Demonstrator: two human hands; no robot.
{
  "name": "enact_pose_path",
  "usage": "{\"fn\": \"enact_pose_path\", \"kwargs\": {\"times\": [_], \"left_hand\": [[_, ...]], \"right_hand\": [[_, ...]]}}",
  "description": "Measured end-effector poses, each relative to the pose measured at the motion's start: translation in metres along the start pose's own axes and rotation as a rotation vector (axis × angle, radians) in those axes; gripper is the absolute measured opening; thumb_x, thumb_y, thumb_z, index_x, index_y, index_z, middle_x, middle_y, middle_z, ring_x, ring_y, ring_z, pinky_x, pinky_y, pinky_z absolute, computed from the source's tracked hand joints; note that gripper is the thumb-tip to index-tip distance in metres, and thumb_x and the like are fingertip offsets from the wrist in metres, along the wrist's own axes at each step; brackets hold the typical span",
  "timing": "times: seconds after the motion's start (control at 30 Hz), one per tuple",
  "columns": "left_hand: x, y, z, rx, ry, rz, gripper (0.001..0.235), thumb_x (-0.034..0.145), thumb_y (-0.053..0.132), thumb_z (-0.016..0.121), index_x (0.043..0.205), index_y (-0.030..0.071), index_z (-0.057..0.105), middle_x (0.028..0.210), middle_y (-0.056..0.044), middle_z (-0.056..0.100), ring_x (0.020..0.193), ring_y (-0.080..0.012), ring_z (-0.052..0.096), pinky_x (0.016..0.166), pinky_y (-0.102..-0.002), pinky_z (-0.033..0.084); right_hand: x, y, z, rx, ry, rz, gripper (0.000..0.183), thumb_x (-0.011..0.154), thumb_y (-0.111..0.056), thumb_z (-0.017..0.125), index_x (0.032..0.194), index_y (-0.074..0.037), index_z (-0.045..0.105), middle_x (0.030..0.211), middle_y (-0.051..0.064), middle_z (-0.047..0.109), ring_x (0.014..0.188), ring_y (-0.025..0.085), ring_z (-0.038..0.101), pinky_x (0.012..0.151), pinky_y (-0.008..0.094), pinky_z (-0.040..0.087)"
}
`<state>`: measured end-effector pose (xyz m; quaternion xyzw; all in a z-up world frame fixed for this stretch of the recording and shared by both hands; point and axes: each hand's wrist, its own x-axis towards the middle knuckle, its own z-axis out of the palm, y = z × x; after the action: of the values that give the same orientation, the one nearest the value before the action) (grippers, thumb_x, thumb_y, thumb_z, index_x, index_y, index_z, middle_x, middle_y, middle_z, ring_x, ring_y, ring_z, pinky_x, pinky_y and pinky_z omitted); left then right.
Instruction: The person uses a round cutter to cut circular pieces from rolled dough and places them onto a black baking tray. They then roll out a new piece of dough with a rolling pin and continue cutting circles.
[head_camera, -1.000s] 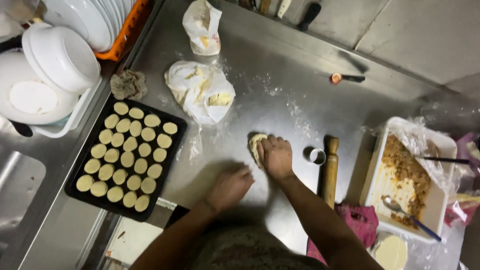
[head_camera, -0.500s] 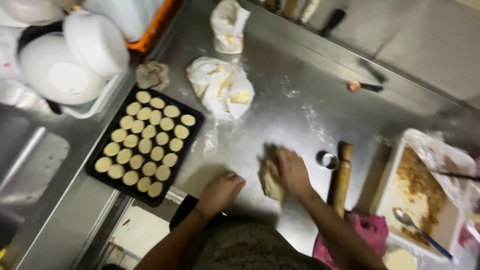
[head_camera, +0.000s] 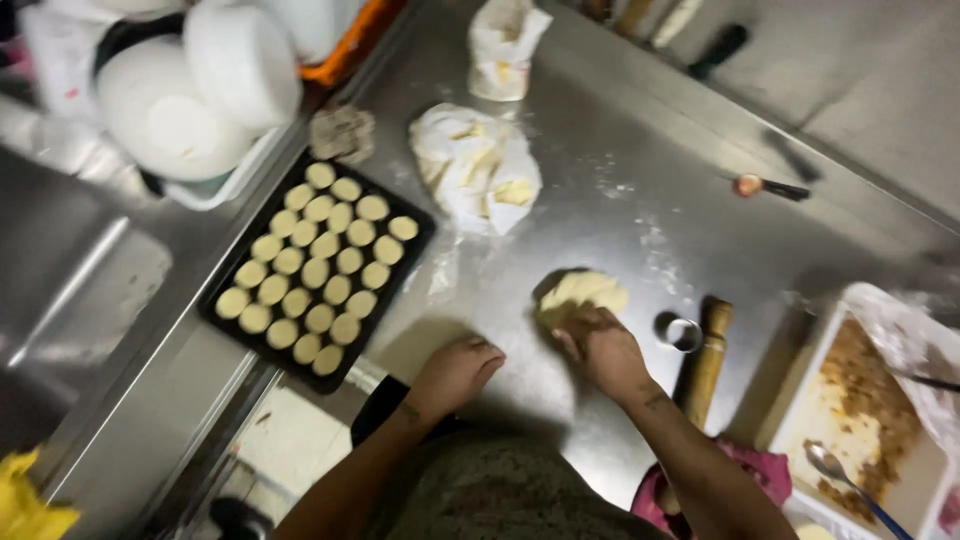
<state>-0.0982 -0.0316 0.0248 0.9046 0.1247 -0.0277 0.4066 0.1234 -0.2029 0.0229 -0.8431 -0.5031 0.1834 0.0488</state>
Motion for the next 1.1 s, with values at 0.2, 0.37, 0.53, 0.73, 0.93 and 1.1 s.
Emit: {"fn": "enact_pose_path", "kwargs": {"times": [0.2,0.37,0.53,0.73,0.93,1.1], "left_hand": [[0.030,-0.009,0.014,-0.073,0.197,-0.139,0.022,0.101,0.028,0.062,0.118,0.017,0.071,0.102,-0.010,0.077,0.096,-0.0281,0.075,0.079,-0.042,0.061],[0.080,0.018,0.039,-0.473,0.171,-0.325,0.052,0.104,0.041,0.052,0.143,0.007,0.053,0.138,-0.023,0.059,0.129,-0.0353,0.056,0.108,-0.048,0.044],[0.095,0.051,0.026,-0.689,0.275,-0.593,0.072,0.107,0.057,0.028,0.144,0.002,0.056,0.139,-0.028,0.061,0.133,-0.0384,0.057,0.114,-0.049,0.042],[0.105,0.054,0.014,-0.910,0.732,-0.528,0.041,0.101,0.045,0.067,0.101,0.005,0.078,0.079,-0.006,0.071,0.075,-0.0152,0.067,0.066,-0.033,0.058],[0.106,0.067,0.013,-0.775,0.962,-0.389,0.036,0.102,0.029,0.067,0.073,0.008,0.072,0.056,-0.003,0.064,0.055,-0.0119,0.056,0.046,-0.028,0.046],[0.105,0.063,0.027,0.591,0.979,0.002,0.025,0.107,0.020,0.056,0.121,0.000,0.061,0.097,-0.026,0.069,0.073,-0.0318,0.074,0.053,-0.033,0.057]], "right_hand": [[0.022,0.040,-0.005,0.030,0.304,0.458,0.035,0.103,-0.048,0.057,0.119,-0.018,0.065,0.111,0.013,0.064,0.098,0.040,0.070,0.077,0.052,0.061],[0.049,0.007,0.062,0.210,0.347,0.405,0.042,0.104,-0.045,0.052,0.117,-0.005,0.059,0.104,0.022,0.063,0.097,0.047,0.068,0.083,0.054,0.056],[0.054,-0.029,0.054,0.860,0.361,0.281,0.034,0.099,-0.045,0.062,0.081,-0.017,0.067,0.053,0.013,0.060,0.056,0.023,0.060,0.059,0.035,0.049],[0.032,-0.071,-0.030,1.093,0.342,0.377,0.044,0.110,-0.043,0.030,0.124,-0.010,0.055,0.115,0.028,0.066,0.113,0.042,0.062,0.099,0.056,0.048],[0.020,-0.073,-0.030,0.870,0.481,0.227,0.038,0.113,-0.031,0.038,0.121,-0.003,0.062,0.102,0.021,0.057,0.098,0.039,0.060,0.092,0.050,0.049],[0.034,-0.074,-0.031,1.180,0.714,0.408,0.021,0.109,-0.025,0.063,0.095,-0.009,0.060,0.071,0.003,0.055,0.061,0.012,0.048,0.051,0.022,0.039]]}}
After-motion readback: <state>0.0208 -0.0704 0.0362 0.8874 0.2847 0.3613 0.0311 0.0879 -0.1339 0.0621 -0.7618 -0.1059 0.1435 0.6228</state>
